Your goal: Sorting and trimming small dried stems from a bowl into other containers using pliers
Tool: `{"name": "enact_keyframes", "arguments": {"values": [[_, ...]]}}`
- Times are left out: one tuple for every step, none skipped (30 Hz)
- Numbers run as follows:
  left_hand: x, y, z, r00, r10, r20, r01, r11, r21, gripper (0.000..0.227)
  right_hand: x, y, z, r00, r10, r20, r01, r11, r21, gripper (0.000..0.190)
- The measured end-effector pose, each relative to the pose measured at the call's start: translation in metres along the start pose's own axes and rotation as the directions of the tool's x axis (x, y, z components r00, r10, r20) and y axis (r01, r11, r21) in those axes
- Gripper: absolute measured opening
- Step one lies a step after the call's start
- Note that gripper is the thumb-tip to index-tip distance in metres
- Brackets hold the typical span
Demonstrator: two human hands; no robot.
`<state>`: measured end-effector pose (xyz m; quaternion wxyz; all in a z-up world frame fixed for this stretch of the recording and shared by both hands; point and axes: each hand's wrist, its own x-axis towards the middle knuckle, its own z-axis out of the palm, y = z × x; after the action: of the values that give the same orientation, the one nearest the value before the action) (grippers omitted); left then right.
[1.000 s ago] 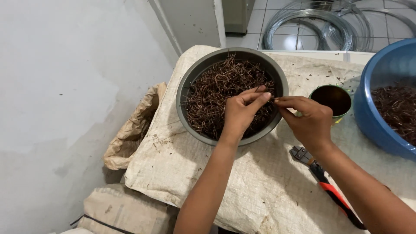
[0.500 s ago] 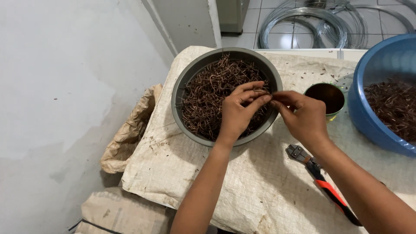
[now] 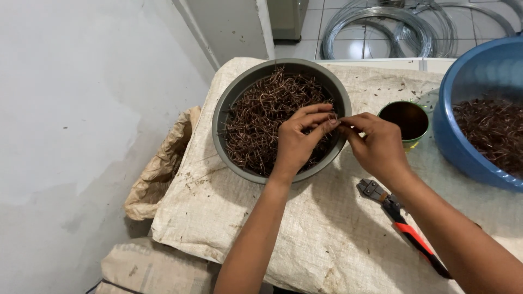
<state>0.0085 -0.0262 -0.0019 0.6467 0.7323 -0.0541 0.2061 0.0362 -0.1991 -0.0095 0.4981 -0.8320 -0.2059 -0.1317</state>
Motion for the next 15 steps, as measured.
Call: {"name": "enact_keyframes", "arguments": {"values": [[0.001,0.000,0.001,1.000,-0.002,0.002,0.002,1.000,0.002,0.020,0.000,-0.001,-0.001,1.000,0.005,0.009,-0.005,1.000,-0.001,0.018],[-0.001,-0.001,0.001,1.000,-0.008,0.001,0.008,1.000,0.005,0.020,-0.002,-0.002,0.000,1.000,0.013,0.023,-0.013,1.000,0.000,0.018],[-0.001,0.001,0.000,1.000,-0.009,0.001,0.009,1.000,0.005,0.020,-0.002,-0.003,-0.001,1.000,0.013,0.023,-0.013,1.000,0.000,0.018],[-0.002,0.002,0.000,1.000,-0.013,-0.002,0.013,1.000,0.018,0.019,-0.001,-0.003,-0.001,0.999,0.017,0.038,-0.018,1.000,0.013,0.018],[-0.002,0.003,0.000,1.000,-0.017,-0.005,0.017,0.999,0.031,0.019,-0.001,-0.004,-0.001,0.998,0.021,0.052,-0.023,0.999,0.027,0.018],[-0.001,0.002,0.000,1.000,-0.016,-0.006,0.016,0.999,0.031,0.019,-0.001,-0.002,0.001,0.998,0.020,0.052,-0.022,0.999,0.027,0.018],[-0.001,0.002,0.000,1.000,-0.024,-0.014,0.024,0.999,0.049,0.020,-0.001,0.000,0.003,0.998,0.044,0.045,-0.046,0.998,0.038,0.017],[-0.001,0.002,0.000,0.999,-0.032,-0.023,0.033,0.997,0.066,0.021,-0.002,0.001,0.005,0.997,0.068,0.039,-0.070,0.996,0.049,0.017],[-0.001,0.002,0.001,0.999,-0.031,-0.025,0.033,0.997,0.066,0.021,-0.001,-0.001,0.005,0.997,0.067,0.041,-0.069,0.996,0.050,0.017],[-0.002,0.002,0.001,0.999,-0.022,-0.032,0.024,0.997,0.073,0.021,-0.001,-0.002,0.005,0.996,0.079,0.046,-0.081,0.995,0.054,0.017],[-0.002,0.002,0.002,0.999,-0.013,-0.039,0.016,0.997,0.080,0.021,-0.002,-0.003,0.004,0.995,0.090,0.051,-0.093,0.994,0.059,0.016],[-0.003,0.004,0.002,0.999,-0.016,-0.035,0.019,0.997,0.079,0.021,-0.003,0.001,0.006,0.994,0.095,0.050,-0.097,0.994,0.057,0.016],[-0.004,0.005,0.003,1.000,0.001,-0.029,0.002,0.997,0.081,0.019,-0.003,0.004,0.007,0.991,0.118,0.057,-0.121,0.990,0.067,0.016],[-0.003,0.007,0.002,0.999,0.022,-0.026,-0.020,0.996,0.084,0.016,-0.002,0.007,0.009,0.989,0.135,0.065,-0.140,0.987,0.078,0.015],[-0.003,0.007,0.003,0.999,0.023,-0.026,-0.021,0.996,0.083,0.016,-0.003,0.006,0.008,0.989,0.134,0.063,-0.139,0.987,0.078,0.015]]}}
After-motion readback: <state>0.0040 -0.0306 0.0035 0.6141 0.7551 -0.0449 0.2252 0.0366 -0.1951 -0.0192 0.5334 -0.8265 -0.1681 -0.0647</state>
